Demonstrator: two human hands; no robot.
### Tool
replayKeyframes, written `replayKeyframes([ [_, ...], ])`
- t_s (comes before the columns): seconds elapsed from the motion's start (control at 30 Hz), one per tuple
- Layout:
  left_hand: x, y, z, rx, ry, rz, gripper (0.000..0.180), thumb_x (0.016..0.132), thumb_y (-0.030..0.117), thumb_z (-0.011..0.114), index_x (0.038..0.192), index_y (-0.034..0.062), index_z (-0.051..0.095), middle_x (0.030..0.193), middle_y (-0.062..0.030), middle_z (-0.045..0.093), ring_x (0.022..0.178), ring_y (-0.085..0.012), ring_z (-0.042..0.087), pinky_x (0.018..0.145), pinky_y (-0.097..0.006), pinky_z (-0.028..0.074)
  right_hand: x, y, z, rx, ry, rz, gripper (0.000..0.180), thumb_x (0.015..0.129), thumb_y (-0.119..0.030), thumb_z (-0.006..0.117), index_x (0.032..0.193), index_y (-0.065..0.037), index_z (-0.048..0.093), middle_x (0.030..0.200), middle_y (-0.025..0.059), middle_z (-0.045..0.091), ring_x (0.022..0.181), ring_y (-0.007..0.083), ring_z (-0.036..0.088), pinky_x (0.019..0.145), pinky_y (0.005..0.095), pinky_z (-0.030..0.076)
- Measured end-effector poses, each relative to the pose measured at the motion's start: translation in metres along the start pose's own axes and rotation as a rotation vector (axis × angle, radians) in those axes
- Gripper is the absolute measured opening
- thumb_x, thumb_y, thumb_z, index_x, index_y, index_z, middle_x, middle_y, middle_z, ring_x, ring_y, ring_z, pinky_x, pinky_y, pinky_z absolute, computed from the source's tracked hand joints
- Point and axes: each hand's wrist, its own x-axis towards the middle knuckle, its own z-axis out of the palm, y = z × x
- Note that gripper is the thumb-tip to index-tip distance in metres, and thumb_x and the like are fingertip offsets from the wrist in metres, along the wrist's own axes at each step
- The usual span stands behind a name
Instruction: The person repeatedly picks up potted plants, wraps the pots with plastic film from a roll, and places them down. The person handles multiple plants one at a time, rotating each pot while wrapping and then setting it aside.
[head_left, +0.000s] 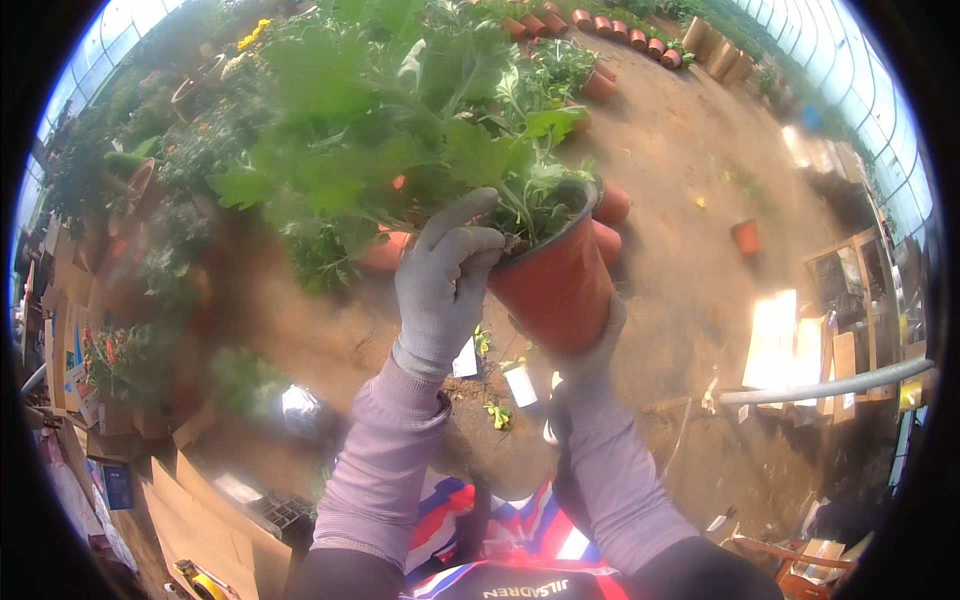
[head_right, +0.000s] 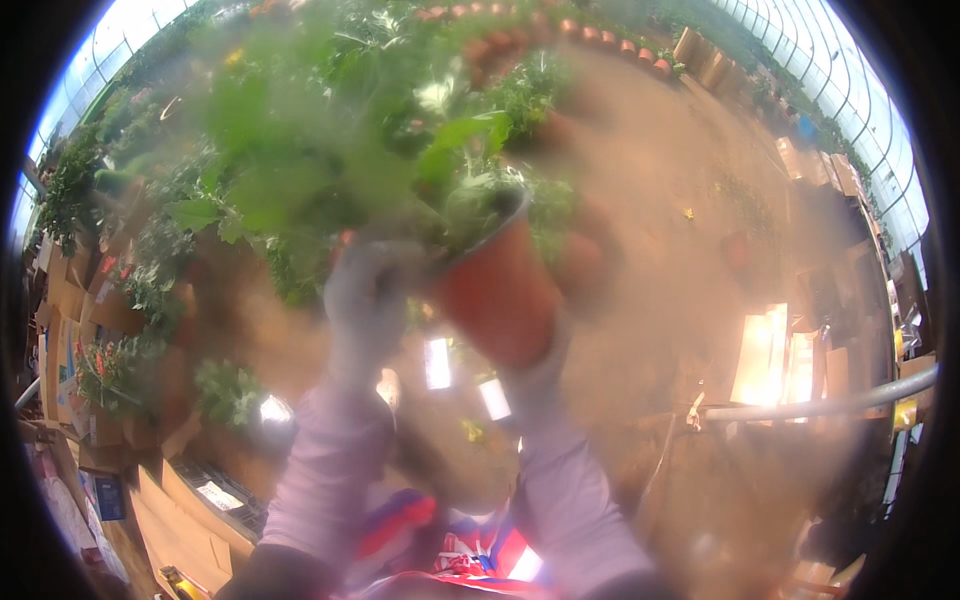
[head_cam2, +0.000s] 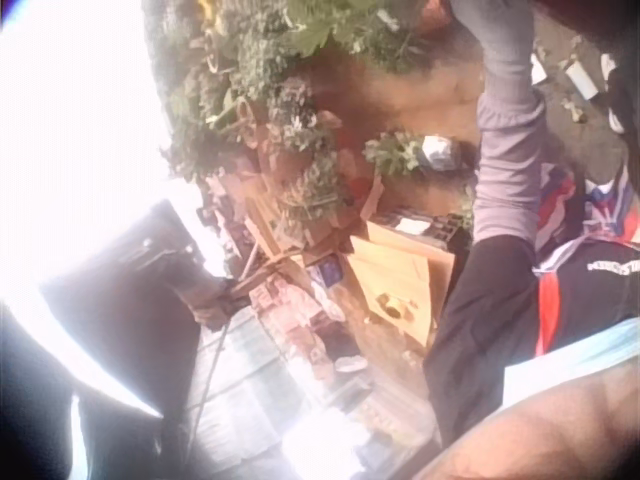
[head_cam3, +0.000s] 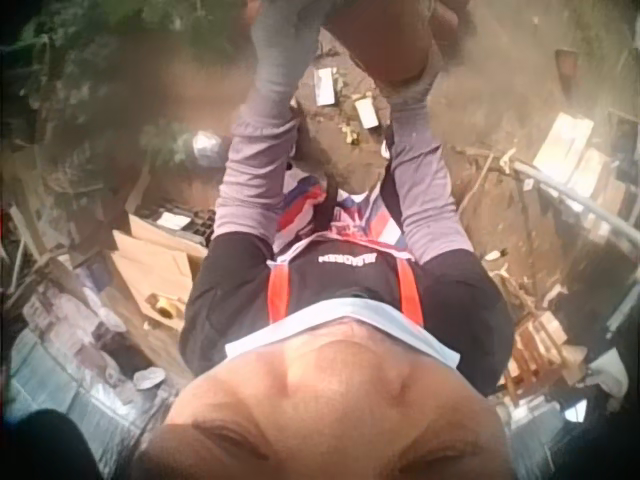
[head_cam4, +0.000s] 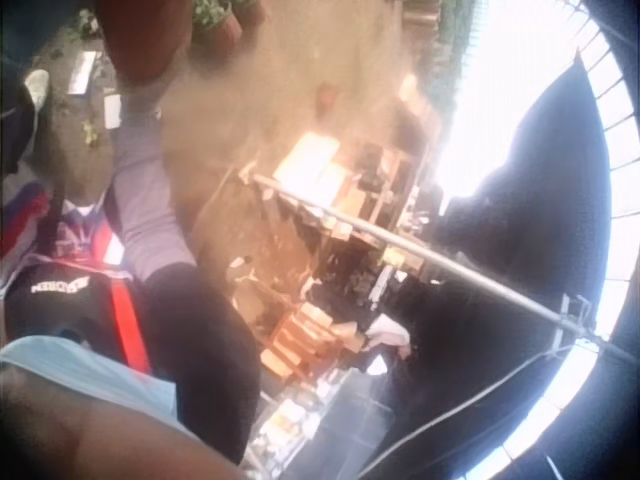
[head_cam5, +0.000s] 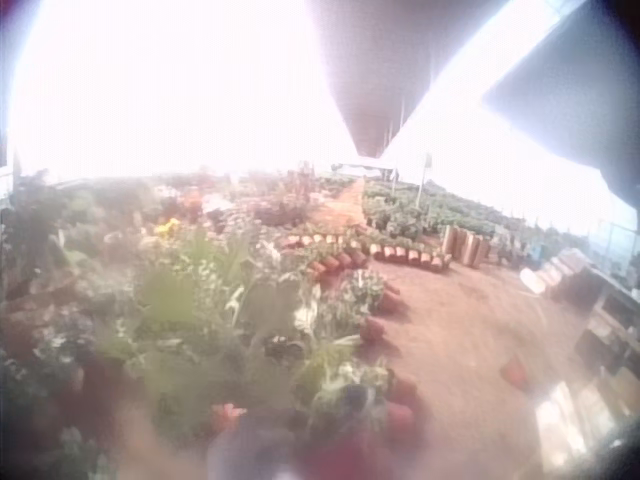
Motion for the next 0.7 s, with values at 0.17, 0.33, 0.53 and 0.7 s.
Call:
replayKeyframes([
  [0.17,-0.003,0.004,0.002,-0.736,-0.091,-0.644,0.024,0.096,-0.007,0.048,0.115,-0.0021,0.061,0.088,-0.0053,0.065,0.069,-0.0091,0.049,0.067,-0.023,0.045,0.026,-0.014,-0.009,-0.333,-0.003,-0.161,0.088,0.072,-0.042,0.086,0.141,-0.005,0.046,0.130,0.0129,0.061,0.119,0.0290,0.062,0.097,0.0402,0.052],
  [0.33,-0.014,0.013,-0.012,-0.924,-0.361,-0.707,0.014,0.098,0.004,0.056,0.110,-0.0015,0.060,0.084,-0.0044,0.063,0.071,-0.0111,0.055,0.065,-0.027,0.047,0.038,-0.030,-0.016,-0.636,-0.005,-0.131,0.087,0.071,-0.038,0.089,0.138,-0.002,0.048,0.125,0.0127,0.064,0.115,0.0282,0.064,0.098,0.0378,0.051],
  [0.53,-0.005,0.008,-0.035,-0.632,-0.600,-0.479,0.025,0.091,0.016,0.077,0.108,-0.0008,0.073,0.093,-0.0055,0.068,0.078,-0.0115,0.063,0.065,-0.028,0.050,0.029,0.007,-0.046,0.152,-0.180,0.122,0.097,0.078,-0.057,0.066,0.153,-0.005,0.032,0.150,0.0150,0.042,0.138,0.0317,0.041,0.111,0.0449,0.040],
  [0.7,-0.017,0.041,0.007,-0.066,-0.147,-0.359,0.034,0.086,0.017,0.079,0.117,0.0051,0.073,0.108,-0.0124,0.073,0.084,-0.0226,0.072,0.070,-0.034,0.058,0.026,0.036,-0.050,-0.271,-0.161,-0.010,0.101,0.086,-0.069,0.043,0.164,-0.009,0.019,0.168,0.0163,0.023,0.156,0.0323,0.022,0.123,0.0487,0.030],
])
